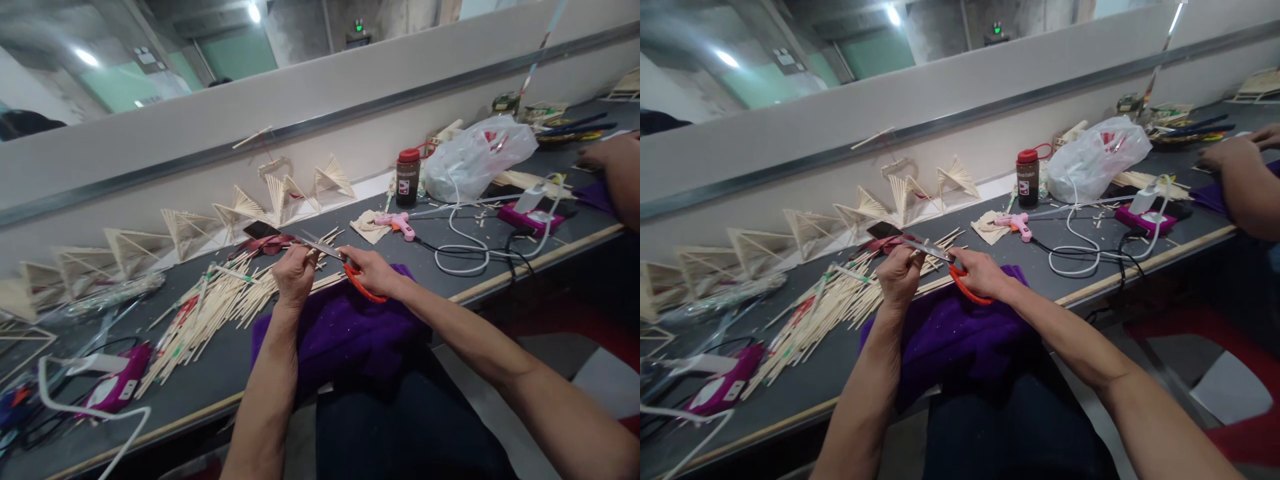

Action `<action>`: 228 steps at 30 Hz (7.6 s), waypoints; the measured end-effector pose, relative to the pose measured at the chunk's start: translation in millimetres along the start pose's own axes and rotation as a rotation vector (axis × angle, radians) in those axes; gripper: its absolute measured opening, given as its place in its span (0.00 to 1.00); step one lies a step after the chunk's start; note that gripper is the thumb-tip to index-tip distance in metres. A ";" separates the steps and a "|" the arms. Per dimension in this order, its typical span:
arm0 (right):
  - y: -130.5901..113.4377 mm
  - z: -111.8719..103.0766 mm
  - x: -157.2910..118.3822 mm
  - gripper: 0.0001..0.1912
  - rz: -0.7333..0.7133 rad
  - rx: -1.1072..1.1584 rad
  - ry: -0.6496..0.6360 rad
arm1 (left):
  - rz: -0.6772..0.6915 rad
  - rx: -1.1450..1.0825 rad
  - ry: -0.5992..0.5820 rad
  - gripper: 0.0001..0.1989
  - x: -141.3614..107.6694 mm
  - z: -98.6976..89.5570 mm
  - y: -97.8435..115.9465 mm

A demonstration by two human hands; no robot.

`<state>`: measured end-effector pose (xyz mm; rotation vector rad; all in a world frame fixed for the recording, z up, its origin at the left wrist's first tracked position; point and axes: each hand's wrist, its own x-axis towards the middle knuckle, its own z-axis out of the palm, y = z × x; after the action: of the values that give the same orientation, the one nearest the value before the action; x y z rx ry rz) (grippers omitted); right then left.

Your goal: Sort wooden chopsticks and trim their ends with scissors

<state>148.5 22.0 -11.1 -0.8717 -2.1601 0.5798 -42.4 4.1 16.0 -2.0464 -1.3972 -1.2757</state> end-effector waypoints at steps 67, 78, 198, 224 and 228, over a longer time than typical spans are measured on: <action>3.8 -4.5 2.7 0.29 0.073 -0.065 -0.021 | 0.081 0.058 -0.114 0.09 -1.0 1.5 -9.3; 3.0 -5.0 2.7 0.28 0.058 0.034 -0.069 | 0.081 0.045 -0.187 0.11 1.9 -4.5 -8.1; 11.5 -3.4 5.4 0.19 0.163 -0.137 -0.091 | -0.146 0.185 -0.351 0.12 -5.5 10.4 -10.6; 8.4 -7.2 3.5 0.30 0.072 -0.032 -0.109 | -0.103 0.002 -0.422 0.14 -1.0 -3.6 -9.3; 9.2 -7.2 3.7 0.24 0.052 0.021 -0.124 | -0.083 -0.004 -0.412 0.14 -2.3 -2.5 -11.3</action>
<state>155.8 31.8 -10.5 -0.9038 -2.2438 0.6983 -53.6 6.2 13.4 -2.3707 -1.6658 -0.9161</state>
